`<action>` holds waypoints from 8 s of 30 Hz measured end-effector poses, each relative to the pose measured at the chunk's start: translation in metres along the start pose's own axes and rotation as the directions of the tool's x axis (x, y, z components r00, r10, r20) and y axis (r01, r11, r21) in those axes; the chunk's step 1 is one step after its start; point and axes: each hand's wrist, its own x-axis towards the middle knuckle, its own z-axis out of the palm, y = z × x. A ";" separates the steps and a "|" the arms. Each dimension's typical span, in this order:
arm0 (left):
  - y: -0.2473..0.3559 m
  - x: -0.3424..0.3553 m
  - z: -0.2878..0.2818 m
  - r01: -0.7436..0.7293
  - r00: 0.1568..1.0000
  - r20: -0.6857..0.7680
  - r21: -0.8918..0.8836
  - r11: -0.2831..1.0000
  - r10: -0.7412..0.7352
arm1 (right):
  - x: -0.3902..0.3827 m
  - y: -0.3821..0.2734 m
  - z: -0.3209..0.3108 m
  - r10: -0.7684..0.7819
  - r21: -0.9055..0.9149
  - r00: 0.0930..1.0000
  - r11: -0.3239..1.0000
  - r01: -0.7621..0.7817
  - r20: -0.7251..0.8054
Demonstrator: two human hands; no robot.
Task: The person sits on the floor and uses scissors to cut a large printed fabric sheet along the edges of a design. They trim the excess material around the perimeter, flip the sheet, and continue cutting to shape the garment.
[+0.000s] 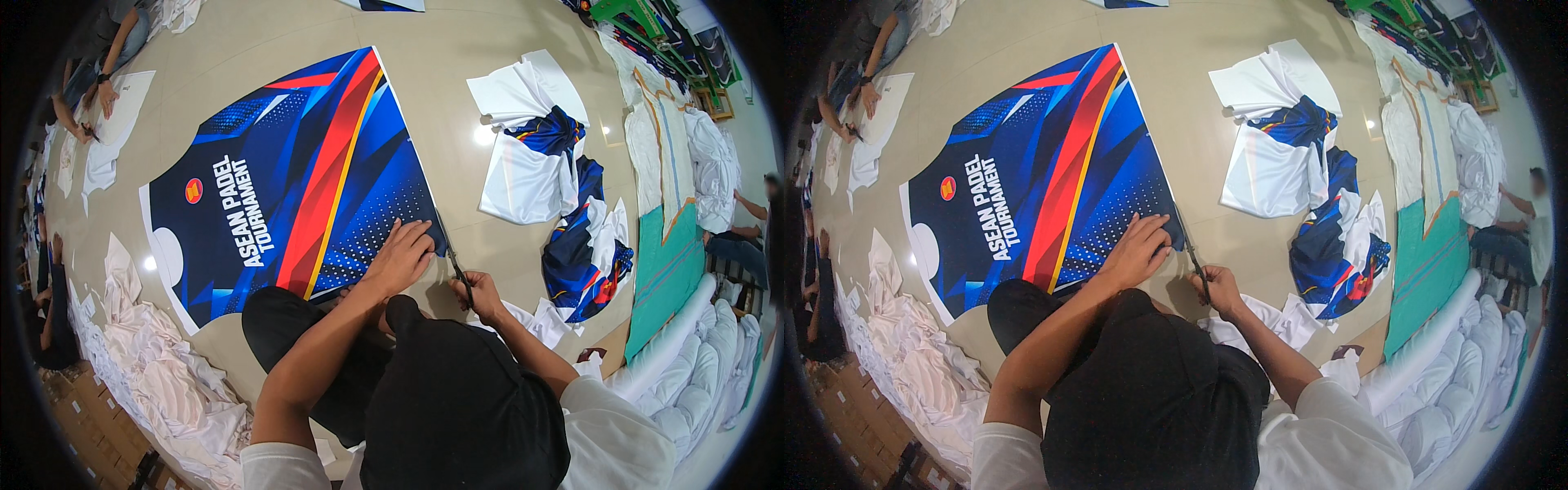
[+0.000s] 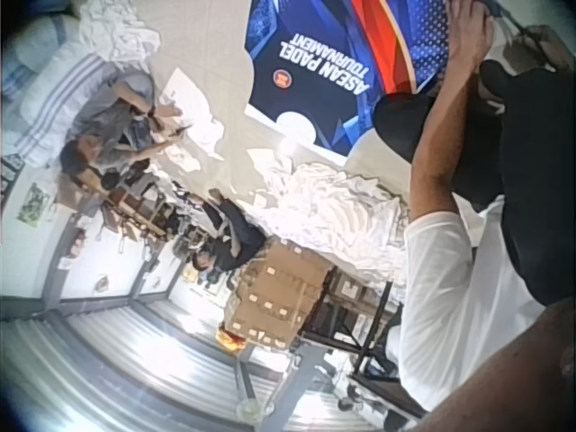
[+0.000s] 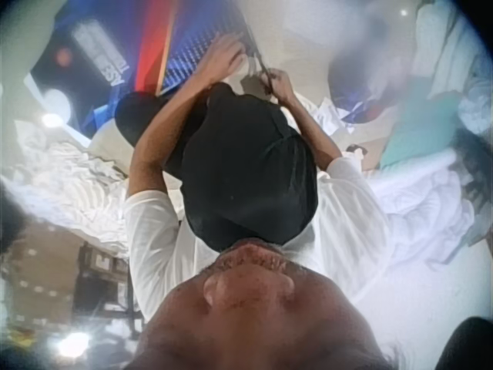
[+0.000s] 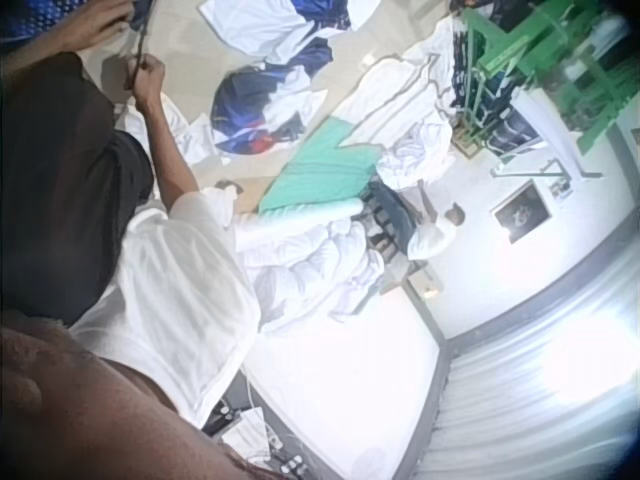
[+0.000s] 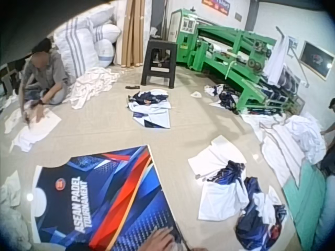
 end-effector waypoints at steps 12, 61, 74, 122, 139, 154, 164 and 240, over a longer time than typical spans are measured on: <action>-0.002 -0.001 -0.003 0.013 0.999 0.032 0.002 1.000 -0.013 | -0.001 0.004 -0.002 -0.023 -0.016 1.000 1.000 0.023 -0.006; -0.001 -0.001 0.001 0.015 0.994 0.103 0.084 0.996 -0.024 | -0.007 0.013 -0.004 0.004 0.029 1.000 1.000 -0.005 0.025; -0.001 -0.002 -0.002 0.003 0.996 0.090 0.081 0.997 -0.010 | -0.007 0.013 -0.001 0.002 0.037 0.999 0.999 -0.004 0.034; 0.000 -0.002 -0.010 0.015 0.992 0.126 0.046 0.999 -0.021 | 0.007 0.000 0.006 -0.010 0.021 1.000 1.000 0.010 -0.006; 0.004 -0.001 -0.017 0.014 0.992 0.121 0.017 1.000 -0.015 | 0.003 -0.006 0.007 -0.010 -0.002 1.000 1.000 0.010 -0.019; 0.001 -0.003 -0.016 -0.003 0.994 0.110 0.025 1.000 0.000 | 0.021 -0.019 0.007 -0.035 0.013 0.999 0.999 0.035 0.011; 0.005 -0.001 -0.020 0.020 0.991 0.135 0.008 1.000 -0.021 | 0.017 -0.016 0.007 -0.022 0.005 1.000 1.000 0.022 -0.010; 0.007 -0.003 -0.035 0.024 0.992 0.123 -0.005 1.000 -0.024 | 0.044 -0.055 0.024 -0.089 -0.018 0.995 0.996 0.088 -0.036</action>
